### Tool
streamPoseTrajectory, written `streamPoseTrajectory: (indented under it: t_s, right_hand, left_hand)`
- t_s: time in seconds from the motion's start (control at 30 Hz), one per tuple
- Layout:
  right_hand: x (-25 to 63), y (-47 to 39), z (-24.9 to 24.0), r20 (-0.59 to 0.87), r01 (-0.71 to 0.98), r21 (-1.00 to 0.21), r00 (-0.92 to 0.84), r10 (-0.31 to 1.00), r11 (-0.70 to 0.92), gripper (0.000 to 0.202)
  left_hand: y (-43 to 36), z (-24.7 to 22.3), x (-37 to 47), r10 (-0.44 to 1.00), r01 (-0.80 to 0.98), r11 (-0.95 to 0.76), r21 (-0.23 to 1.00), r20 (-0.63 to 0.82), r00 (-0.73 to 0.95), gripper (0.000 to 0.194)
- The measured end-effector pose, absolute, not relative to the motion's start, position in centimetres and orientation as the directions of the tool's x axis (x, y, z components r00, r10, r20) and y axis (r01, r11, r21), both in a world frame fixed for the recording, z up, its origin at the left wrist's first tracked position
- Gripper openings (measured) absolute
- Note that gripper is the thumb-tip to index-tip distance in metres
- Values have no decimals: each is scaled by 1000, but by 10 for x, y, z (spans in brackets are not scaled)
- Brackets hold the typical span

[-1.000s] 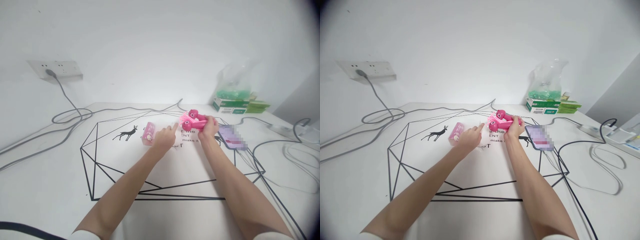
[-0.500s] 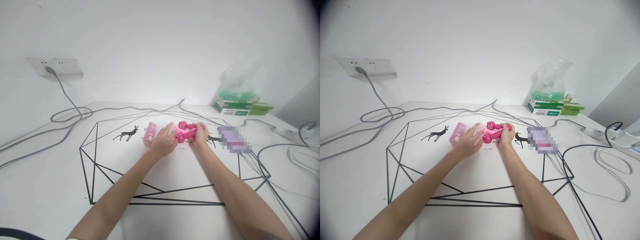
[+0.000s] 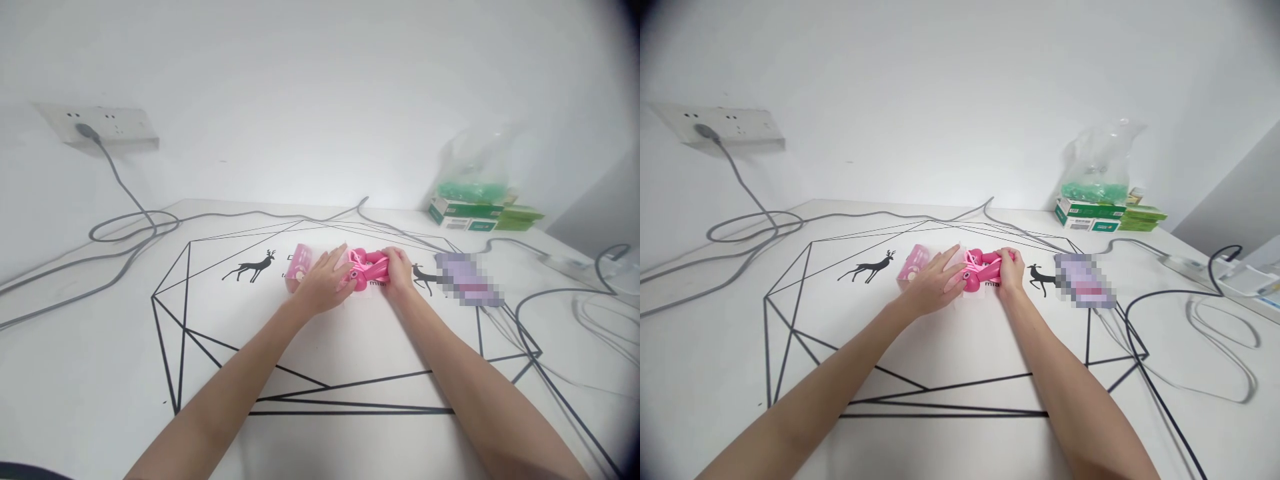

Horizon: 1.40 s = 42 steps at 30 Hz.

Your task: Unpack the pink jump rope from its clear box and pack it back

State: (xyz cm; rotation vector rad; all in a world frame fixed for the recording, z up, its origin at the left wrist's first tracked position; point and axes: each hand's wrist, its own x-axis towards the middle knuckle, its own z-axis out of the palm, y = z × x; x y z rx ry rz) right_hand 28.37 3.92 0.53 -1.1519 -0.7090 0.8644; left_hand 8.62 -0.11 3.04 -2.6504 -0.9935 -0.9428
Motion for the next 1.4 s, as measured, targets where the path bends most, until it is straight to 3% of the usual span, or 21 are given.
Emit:
streamPoseTrajectory:
  t_s: [0.13, 0.4, 0.67, 0.93, 1.03, 1.17, 1.27, 1.4]
  right_hand:
    - [280, 35, 11, -49, -218, -973, 534, 844, 82, 17]
    - [281, 33, 12, 21, -285, -941, 487, 873, 182, 19]
    - [288, 34, 12, 62, -229, -953, 498, 865, 200, 17]
    - [289, 36, 9, -44, -307, -950, 325, 945, 61, 23]
    - [288, 37, 7, -28, -213, -975, 371, 928, 56, 24]
    - [288, 37, 0, 139, 114, -989, 440, 887, 98, 29]
    - [288, 35, -4, 260, 325, -937, 409, 875, 126, 34]
    - [289, 34, -6, 349, 432, -882, 328, 878, 189, 35]
  left_hand:
    - [1, 28, 85, 521, 621, -780, 80, 633, 573, 25]
    - [0, 29, 86, 547, 628, -770, 115, 626, 556, 22]
    - [-2, 32, 85, 585, 637, -757, 148, 588, 558, 27]
    - [-4, 34, 86, 608, 642, -745, 184, 583, 539, 25]
    - [-5, 35, 87, 612, 634, -748, 198, 574, 543, 24]
    - [-5, 36, 87, 623, 627, -747, 221, 562, 544, 25]
    - [-4, 36, 87, 616, 617, -755, 222, 562, 552, 26]
    - [-4, 35, 87, 614, 628, -752, 201, 561, 556, 30]
